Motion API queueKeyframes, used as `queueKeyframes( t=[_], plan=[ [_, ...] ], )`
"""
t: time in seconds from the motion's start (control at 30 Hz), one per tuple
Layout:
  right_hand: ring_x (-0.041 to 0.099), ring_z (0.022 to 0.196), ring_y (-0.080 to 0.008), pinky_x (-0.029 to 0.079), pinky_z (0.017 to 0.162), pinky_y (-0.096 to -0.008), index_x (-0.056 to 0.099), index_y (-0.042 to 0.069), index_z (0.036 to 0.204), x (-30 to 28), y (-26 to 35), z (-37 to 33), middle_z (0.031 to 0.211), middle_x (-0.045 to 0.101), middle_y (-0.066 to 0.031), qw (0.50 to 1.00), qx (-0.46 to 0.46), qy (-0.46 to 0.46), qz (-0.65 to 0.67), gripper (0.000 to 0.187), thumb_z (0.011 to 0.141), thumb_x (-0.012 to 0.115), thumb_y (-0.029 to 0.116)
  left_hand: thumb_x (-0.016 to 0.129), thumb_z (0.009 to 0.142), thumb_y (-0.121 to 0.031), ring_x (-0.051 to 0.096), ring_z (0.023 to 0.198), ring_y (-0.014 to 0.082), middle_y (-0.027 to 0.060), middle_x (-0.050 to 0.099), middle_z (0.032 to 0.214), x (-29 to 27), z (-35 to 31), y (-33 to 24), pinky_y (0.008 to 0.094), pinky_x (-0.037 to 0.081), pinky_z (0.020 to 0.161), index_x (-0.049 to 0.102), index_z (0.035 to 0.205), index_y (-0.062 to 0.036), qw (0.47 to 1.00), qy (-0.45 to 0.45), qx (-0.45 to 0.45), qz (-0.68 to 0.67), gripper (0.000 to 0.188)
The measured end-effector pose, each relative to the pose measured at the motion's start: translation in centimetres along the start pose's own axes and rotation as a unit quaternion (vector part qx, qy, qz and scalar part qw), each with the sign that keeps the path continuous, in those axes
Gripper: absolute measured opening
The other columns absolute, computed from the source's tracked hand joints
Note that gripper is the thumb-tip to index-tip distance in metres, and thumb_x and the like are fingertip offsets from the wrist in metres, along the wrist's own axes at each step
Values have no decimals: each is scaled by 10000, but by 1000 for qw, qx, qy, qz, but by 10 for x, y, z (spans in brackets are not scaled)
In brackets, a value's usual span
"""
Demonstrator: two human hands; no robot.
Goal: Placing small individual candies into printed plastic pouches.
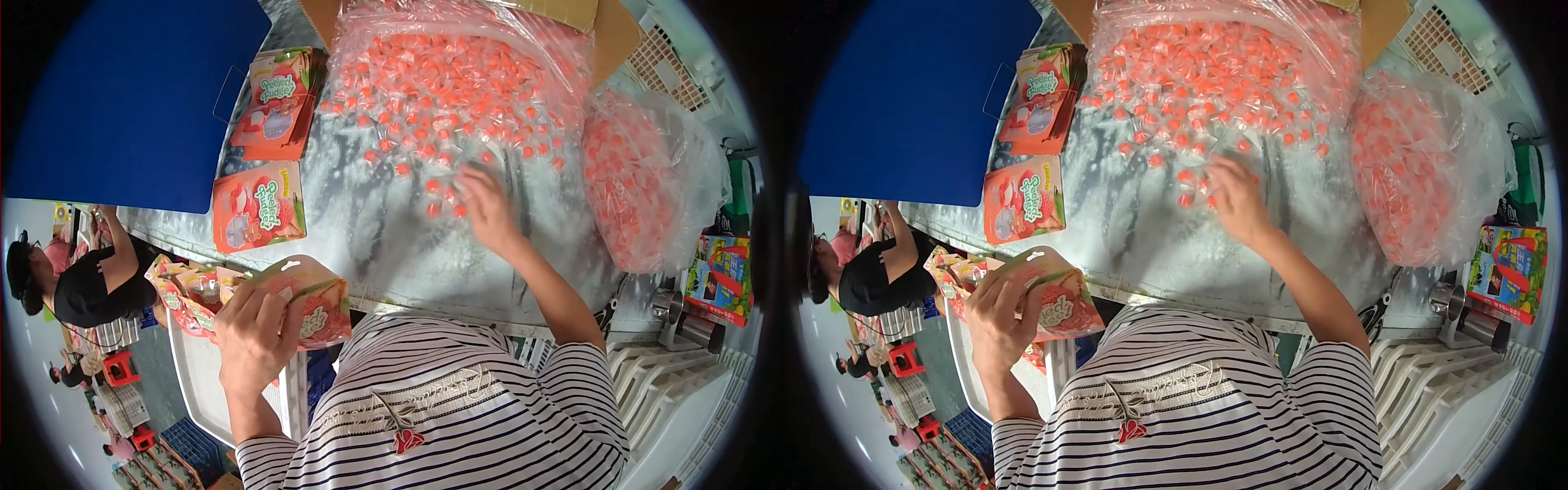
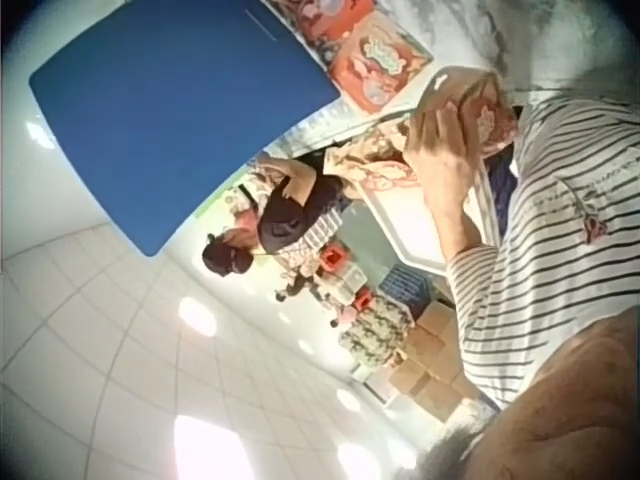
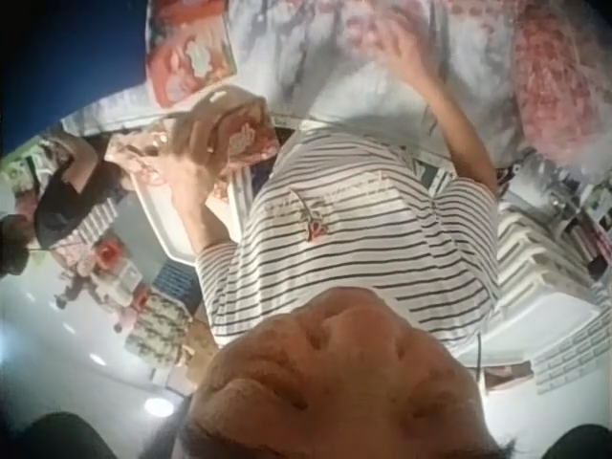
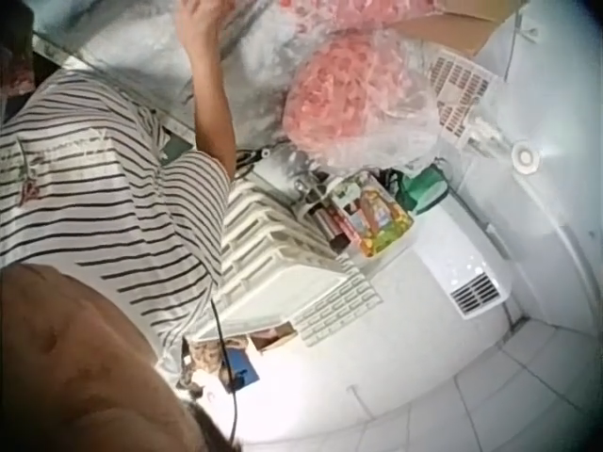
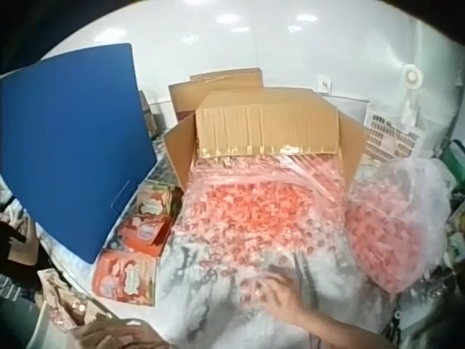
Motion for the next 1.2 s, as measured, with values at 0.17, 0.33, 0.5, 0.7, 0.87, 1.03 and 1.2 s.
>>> queueKeyframes(
  t=[0.17,0.33,0.5,0.7,0.87,1.03,1.2],
  plan=[
    [381,685,-32,356,599,-200,607,42,1178,-37,-38,-11,797,475,55,955,205,-78,200,240,985,478,99,718,735,-45,561,609,270,101,604,698,20,-6,-3,361,467,534,545,719,-25,999,21,5,-29,175],
    [622,930,-223,499,780,-333,589,35,1169,-37,-42,-21,1105,627,-130,979,189,-35,64,245,943,533,110,720,686,-7,592,637,290,107,619,699,29,-6,-6,378,485,549,573,719,-20,999,28,-5,-46,151],
    [472,1168,-323,398,974,-401,536,34,1244,-19,3,-17,1260,518,-169,994,37,-12,-101,445,861,637,238,712,729,-61,595,668,283,119,639,779,35,-9,-5,377,498,579,549,717,-29,999,31,5,-44,167],
    [166,1390,-413,145,1133,-546,434,92,1381,29,33,-16,1475,252,-230,973,59,98,-199,909,667,767,546,705,727,-66,602,688,284,119,641,784,38,-9,-10,377,510,617,571,742,-23,998,33,4,-52,142],
    [130,1403,-442,103,1115,-609,401,155,1422,61,46,-12,1488,216,-246,973,5,120,-196,890,702,738,554,697,729,-69,602,705,276,111,644,798,39,-9,-11,369,511,625,612,794,-22,997,35,9,-73,116],
    [175,1381,-459,116,1108,-621,416,173,1413,79,53,-9,1466,243,-249,971,-15,141,-195,799,753,716,509,696,732,-75,603,719,266,101,645,815,41,-10,-10,361,512,632,625,822,-33,997,34,12,-75,122],
    [206,1377,-437,123,1110,-616,455,161,1372,82,68,0,1453,286,-214,983,-17,116,-141,710,779,709,459,695,734,-72,601,715,260,95,644,811,43,-11,-10,359,511,629,614,819,-38,996,41,8,-73,123]
  ],
)
Point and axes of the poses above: each hand's wrist, its own z-axis towards the middle knuckle, its own x-axis out of the palm, y = z × x, the point moved 7 cm from there along z, towards the middle knuckle
